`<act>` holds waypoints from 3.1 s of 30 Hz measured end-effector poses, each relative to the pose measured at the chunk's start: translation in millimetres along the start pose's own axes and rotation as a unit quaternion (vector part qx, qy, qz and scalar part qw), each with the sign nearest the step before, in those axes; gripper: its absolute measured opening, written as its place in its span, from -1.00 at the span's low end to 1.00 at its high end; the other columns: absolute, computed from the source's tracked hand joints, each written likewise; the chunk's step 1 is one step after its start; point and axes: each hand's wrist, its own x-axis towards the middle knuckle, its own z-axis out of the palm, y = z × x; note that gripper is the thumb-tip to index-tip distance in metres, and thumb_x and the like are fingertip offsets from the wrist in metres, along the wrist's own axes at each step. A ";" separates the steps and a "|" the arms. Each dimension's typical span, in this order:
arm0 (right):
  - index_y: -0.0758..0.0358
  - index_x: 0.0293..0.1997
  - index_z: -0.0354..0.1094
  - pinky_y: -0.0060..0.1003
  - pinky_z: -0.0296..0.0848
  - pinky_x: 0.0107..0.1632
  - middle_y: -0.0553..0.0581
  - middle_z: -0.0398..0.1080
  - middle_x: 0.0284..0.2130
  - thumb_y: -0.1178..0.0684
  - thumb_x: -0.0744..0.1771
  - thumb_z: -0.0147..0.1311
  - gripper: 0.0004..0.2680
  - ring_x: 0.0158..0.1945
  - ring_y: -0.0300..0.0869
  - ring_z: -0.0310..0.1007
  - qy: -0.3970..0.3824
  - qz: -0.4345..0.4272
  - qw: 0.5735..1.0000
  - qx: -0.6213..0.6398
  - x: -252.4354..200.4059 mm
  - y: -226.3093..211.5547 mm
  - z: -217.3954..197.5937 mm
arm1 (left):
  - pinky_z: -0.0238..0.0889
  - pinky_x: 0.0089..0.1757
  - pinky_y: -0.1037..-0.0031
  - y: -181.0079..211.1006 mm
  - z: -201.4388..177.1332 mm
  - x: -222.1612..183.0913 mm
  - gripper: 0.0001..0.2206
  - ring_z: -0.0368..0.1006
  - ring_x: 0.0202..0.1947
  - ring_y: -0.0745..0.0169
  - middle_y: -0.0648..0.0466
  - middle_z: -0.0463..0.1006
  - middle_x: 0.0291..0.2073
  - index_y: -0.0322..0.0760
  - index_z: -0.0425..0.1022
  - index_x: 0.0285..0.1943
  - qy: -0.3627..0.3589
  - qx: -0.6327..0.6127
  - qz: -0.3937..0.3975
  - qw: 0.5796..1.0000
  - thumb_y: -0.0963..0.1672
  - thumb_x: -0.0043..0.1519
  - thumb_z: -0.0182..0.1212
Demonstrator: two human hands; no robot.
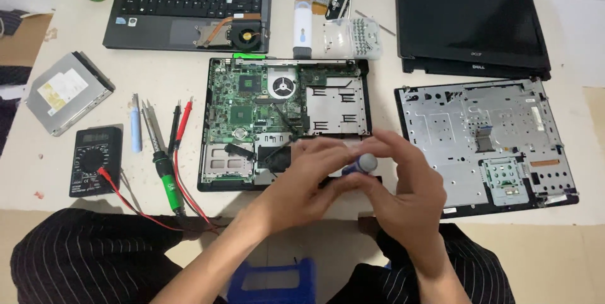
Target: Repairing a laptop by disassembling internal components and testing the motherboard with a multimeter
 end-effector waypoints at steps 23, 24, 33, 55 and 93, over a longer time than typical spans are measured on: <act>0.37 -0.02 0.36 -0.18 0.51 0.06 0.29 0.40 -0.11 0.17 0.31 0.13 -0.81 -0.03 0.04 0.47 -0.043 -0.100 0.994 -0.029 12.0 -5.7 5.9 | -0.07 -0.10 0.36 -8.0 4.5 -4.3 -0.86 0.28 -0.16 0.19 0.20 0.42 -0.30 -0.14 0.47 -0.08 0.099 0.006 -0.001 0.995 -0.10 0.23 0.22; 0.31 -0.03 0.40 -0.24 0.51 0.01 0.30 0.34 -0.11 0.14 0.29 0.19 -0.81 -0.05 -0.01 0.44 -0.039 -0.087 0.994 -0.045 10.4 -3.2 4.5 | -0.11 -0.14 0.36 -6.4 5.2 -3.9 -0.87 0.23 -0.22 0.21 0.20 0.35 -0.36 -0.10 0.46 -0.15 0.096 0.022 -0.010 0.995 -0.05 0.23 0.21; 0.45 0.05 0.30 -0.20 0.50 0.05 0.26 0.44 -0.13 0.26 0.26 0.23 -0.72 -0.03 0.02 0.46 -0.006 -0.037 0.999 -0.020 1.9 5.7 5.2 | 0.13 0.09 0.28 -9.9 3.8 -6.9 -0.70 0.40 0.09 0.05 0.09 0.57 0.04 -0.24 0.42 0.20 0.077 -0.034 -0.002 0.996 -0.14 0.28 0.15; 0.33 -0.11 0.30 -0.04 0.42 0.22 0.34 0.44 -0.11 0.09 0.34 0.03 -0.86 0.03 0.12 0.47 -0.023 -0.103 0.994 -0.026 13.6 5.9 8.4 | -0.05 0.05 0.34 -0.4 -2.2 -0.6 -0.67 0.42 0.07 0.24 0.21 0.58 -0.05 -0.10 0.45 0.06 0.096 0.008 -0.016 0.995 -0.13 0.10 0.33; 0.37 -0.03 0.32 -0.28 0.52 -0.05 0.26 0.43 -0.19 0.22 0.33 0.11 -0.84 -0.09 -0.04 0.48 0.004 -0.048 0.999 -0.023 14.6 1.9 8.4 | 0.11 -0.30 0.32 -53.5 26.4 -53.4 -0.86 0.30 -0.29 0.01 -0.03 0.52 -0.29 -0.31 0.53 -0.06 -0.012 0.177 -0.128 0.976 -0.17 0.30 0.10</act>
